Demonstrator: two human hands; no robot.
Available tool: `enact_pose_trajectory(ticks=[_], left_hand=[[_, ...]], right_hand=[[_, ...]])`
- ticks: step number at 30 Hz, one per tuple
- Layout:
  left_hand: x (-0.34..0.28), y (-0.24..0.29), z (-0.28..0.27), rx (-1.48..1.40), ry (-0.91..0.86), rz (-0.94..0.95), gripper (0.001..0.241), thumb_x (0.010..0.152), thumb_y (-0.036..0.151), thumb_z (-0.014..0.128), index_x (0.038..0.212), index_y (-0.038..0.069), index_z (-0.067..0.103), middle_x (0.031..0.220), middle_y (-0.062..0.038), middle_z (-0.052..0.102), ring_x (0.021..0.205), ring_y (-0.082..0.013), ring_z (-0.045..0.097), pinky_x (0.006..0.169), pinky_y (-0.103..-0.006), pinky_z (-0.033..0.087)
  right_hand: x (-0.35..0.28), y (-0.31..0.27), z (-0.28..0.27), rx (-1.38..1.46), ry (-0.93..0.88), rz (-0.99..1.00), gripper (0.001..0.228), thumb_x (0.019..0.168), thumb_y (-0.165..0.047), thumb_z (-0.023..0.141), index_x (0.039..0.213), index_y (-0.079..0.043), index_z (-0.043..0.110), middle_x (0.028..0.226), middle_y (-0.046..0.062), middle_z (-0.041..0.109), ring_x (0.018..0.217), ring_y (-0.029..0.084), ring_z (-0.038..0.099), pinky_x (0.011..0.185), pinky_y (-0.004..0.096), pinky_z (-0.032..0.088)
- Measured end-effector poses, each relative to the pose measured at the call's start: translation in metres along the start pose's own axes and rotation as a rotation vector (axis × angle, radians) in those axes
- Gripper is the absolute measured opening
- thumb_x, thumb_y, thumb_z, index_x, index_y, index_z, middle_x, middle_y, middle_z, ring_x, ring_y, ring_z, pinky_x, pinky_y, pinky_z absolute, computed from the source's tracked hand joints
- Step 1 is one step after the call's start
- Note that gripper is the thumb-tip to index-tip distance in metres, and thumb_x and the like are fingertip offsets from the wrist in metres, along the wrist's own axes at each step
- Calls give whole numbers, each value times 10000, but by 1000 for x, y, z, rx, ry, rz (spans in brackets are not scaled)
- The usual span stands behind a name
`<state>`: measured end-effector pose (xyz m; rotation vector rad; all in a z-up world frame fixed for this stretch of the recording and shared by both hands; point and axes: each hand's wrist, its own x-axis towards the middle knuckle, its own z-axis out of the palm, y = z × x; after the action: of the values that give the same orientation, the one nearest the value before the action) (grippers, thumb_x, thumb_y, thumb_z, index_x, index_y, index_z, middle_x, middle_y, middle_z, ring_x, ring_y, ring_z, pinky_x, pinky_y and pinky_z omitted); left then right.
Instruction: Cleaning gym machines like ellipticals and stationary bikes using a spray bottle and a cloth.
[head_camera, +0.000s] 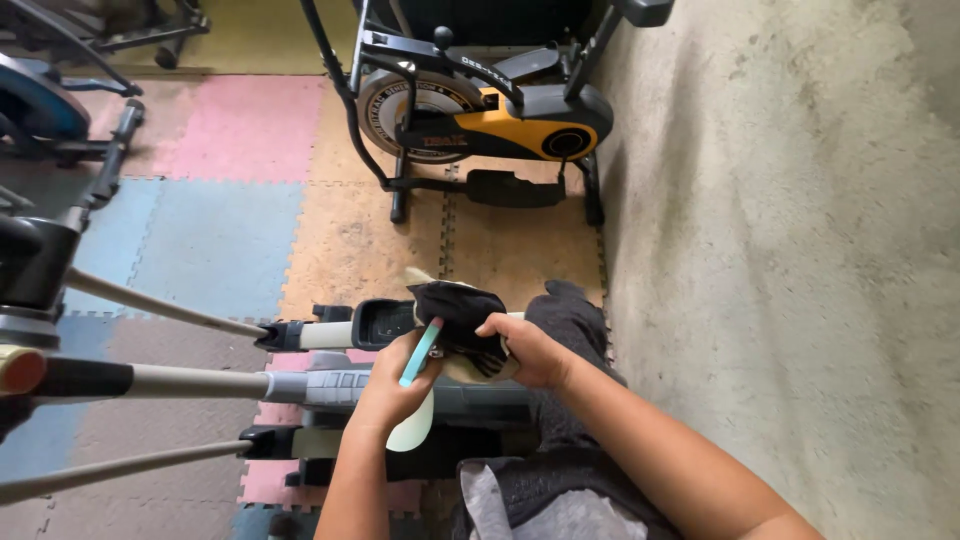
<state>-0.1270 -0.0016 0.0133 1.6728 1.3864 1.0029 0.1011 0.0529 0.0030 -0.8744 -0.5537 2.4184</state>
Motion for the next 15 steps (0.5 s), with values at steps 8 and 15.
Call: enact_pose_trajectory(ticks=[8,15], left_hand=[[47,-16,-6,-21,120,-52,372,767,123,703,1120,15,659,975,-185,740,893,-351,742,798,-396,566],[188,-30,45,31,120,-111,397,750,102,697,1138,25,669,981,-214,712,916,-417,679,808,-424,549]], right_hand=[[54,-55,-4,-55,-82,73,461,918,-202,515,1286,55,618,1073,152,716,902,248,705,839,391,575],[122,-152,-102,5,35,145,417,873,-219,522,1193,27,628,1004,120,732,874,243,710,848,407,580]])
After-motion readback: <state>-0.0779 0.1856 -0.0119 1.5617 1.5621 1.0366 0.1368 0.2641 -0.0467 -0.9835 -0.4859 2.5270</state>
